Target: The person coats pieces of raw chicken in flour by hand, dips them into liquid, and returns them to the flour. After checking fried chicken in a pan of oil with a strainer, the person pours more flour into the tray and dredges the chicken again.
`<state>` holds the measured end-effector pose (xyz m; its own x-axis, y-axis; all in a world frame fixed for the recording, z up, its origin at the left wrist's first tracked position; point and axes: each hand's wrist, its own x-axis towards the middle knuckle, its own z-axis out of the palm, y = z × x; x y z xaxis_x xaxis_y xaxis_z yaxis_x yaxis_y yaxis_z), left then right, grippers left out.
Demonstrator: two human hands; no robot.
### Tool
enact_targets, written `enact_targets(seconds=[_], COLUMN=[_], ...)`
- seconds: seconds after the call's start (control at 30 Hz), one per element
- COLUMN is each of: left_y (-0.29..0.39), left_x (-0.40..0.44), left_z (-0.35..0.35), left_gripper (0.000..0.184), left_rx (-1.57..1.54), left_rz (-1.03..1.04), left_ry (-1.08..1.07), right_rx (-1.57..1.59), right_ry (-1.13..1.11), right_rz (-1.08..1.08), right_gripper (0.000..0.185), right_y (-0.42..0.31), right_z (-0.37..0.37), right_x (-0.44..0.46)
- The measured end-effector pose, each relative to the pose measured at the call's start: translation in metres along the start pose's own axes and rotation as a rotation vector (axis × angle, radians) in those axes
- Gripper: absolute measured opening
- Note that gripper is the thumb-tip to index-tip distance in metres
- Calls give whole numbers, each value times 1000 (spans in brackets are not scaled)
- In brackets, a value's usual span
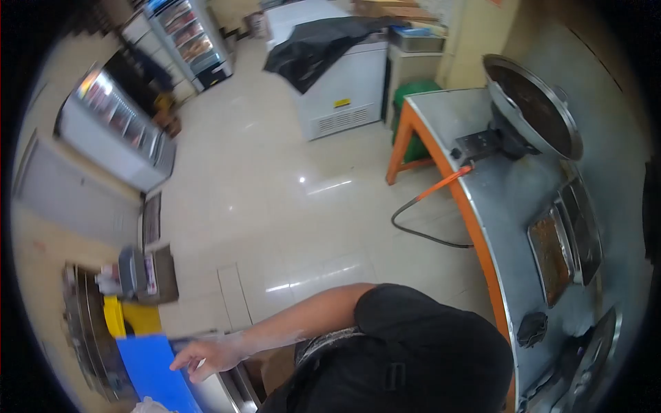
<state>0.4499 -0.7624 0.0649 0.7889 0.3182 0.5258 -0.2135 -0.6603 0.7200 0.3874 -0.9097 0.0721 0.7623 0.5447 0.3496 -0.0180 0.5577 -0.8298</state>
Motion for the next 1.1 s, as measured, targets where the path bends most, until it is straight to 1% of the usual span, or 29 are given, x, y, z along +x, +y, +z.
enact_targets(seconds=[0.07, 0.1, 0.17, 0.23, 0.3, 0.37, 0.43, 0.5, 0.53, 0.6, 0.67, 0.73, 0.77, 0.8, 0.83, 0.87, 0.9, 0.93, 0.97, 1.0, 1.07, 1.1], left_y=[42, 64, 105, 146, 188, 238, 290, 348, 377, 397, 439, 499, 528, 539, 572, 623, 630, 659, 676, 695, 742, 762], left_x=[5, 5, 6, 13, 27, 41, 49, 40, 32, 19, -24, -80, -104, -124, -141, -171, -185, -199, -204, -218, -249, -268], left_z=[72, 109, 181, 258, 341, 423, 504, 590, 631, 752, 848, 900, 912, 950, 959, 925, 972, 978, 1004, 1029, 1038, 1049], left_gripper=[42, 41, 40, 39, 38, 38, 37, 36, 35, 35, 35, 37, 36, 34, 33, 32, 33, 34, 34, 34, 33, 30], left_rx=[-60, -81, -112, -158, -200, -246, -278, -314, -340, -520, -474, -820, -684, -774, -720, -867, -838, -829, -728, -644, -947, -1037], left_rz=[25, 34, 45, 61, 88, 133, 160, 189, 210, 453, 439, 403, 495, 412, 599, 332, 400, 402, 551, 706, 561, 563], left_ry=[-82, -119, -182, -247, -340, -438, -550, -683, -758, -982, -1020, -1297, -1145, -1292, -1244, -1390, -1331, -1446, -1427, -1417, -1683, -1799], right_rx=[26, -53, -82, -104, -168, -197, -123, -50, 2, 116, 102, 78, 79, 70, 52, 28, -5, -50, -108, -96, -106, -134], right_ry=[145, 228, 394, 616, 826, 1056, 1311, 1491, 1568, 1700, 1797, 1864, 1882, 1902, 1921, 1948, 1945, 1962, 1998, 1973, 1957, 1959], right_rz=[-91, -77, -100, -124, -147, -94, -84, -140, -206, -343, -524, -727, -822, -837, -863, -898, -894, -900, -912, -938, -1001, -1026], right_gripper=[53, 50, 47, 45, 45, 42, 40, 40, 39, 38, 35, 34, 33, 33, 33, 34, 33, 33, 33, 33, 33, 34], right_y=[-33, -63, -93, -128, -148, -170, -199, -221, -235, -254, -259, -274, -288, -293, -301, -310, -320, -333, -346, -359, -389, -400], right_z=[-72, -110, -190, -265, -338, -388, -404, -412, -411, -408, -411, -420, -423, -432, -445, -463, -483, -499, -512, -525, -560, -577], right_x=[-34, -61, -110, -169, -237, -308, -370, -416, -432, -456, -476, -492, -495, -503, -511, -520, -525, -534, -544, -551, -563, -570])
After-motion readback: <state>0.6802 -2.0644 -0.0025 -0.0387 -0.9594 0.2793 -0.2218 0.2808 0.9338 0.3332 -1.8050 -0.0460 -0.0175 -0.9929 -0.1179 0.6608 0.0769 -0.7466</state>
